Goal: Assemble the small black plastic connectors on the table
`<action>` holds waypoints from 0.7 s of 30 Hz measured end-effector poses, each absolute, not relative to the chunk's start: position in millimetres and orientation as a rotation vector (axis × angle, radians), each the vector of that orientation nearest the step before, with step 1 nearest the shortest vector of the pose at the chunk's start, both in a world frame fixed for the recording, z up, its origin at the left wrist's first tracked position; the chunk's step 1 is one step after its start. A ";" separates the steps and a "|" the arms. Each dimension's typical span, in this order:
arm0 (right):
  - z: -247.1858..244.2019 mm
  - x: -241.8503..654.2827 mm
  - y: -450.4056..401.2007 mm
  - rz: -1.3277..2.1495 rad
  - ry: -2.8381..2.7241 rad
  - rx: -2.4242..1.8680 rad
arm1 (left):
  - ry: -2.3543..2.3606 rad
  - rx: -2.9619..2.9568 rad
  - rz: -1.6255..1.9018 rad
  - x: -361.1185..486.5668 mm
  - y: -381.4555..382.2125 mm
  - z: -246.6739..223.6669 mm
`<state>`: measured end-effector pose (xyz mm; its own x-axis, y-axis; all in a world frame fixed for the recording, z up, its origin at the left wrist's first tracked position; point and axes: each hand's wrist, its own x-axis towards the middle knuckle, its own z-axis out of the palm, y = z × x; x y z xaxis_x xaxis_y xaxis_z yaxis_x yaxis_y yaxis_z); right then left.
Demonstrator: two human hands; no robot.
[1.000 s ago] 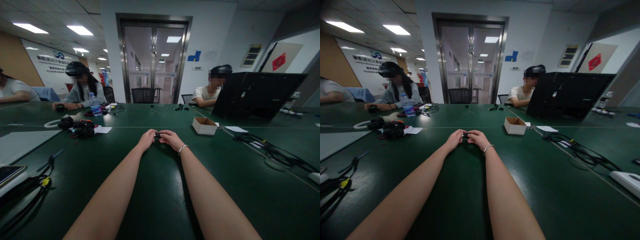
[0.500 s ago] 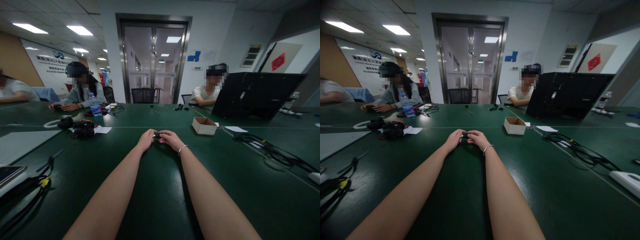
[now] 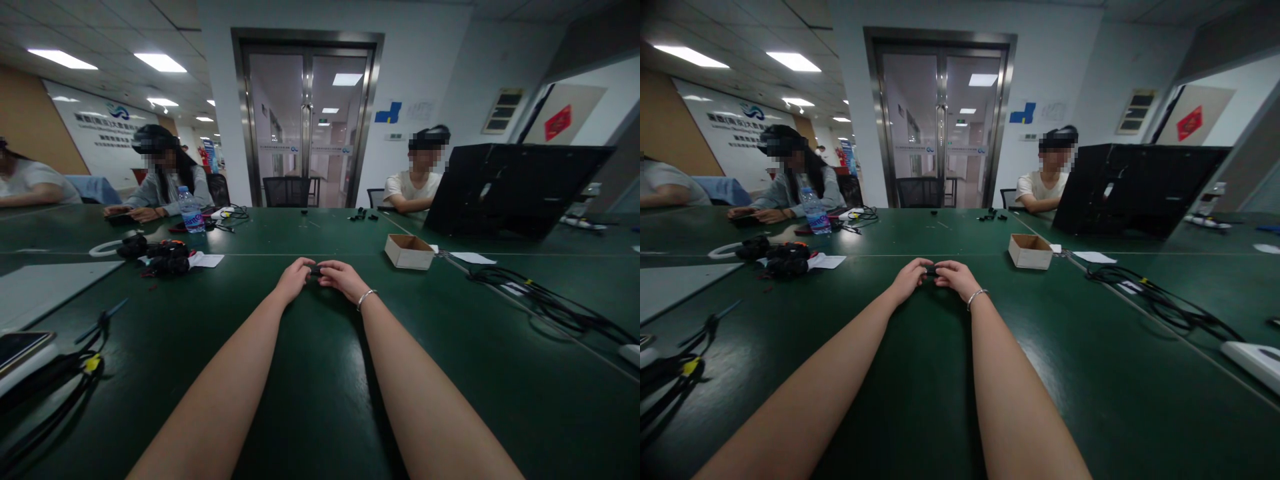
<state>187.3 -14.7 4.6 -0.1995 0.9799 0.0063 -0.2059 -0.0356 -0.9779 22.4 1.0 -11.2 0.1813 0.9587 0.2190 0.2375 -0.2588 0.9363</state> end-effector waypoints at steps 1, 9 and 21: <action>4.5 187.4 -14.7 1.457 -1.185 -0.963 | 1.156 1.654 1.134 22.6 1.4 -11.4; 3.1 188.2 -14.4 1.450 -1.197 -0.949 | 1.173 1.641 1.149 24.3 3.9 -13.5; 5.5 188.0 -15.7 1.460 -1.178 -0.958 | 1.135 1.656 1.133 24.0 0.1 -9.8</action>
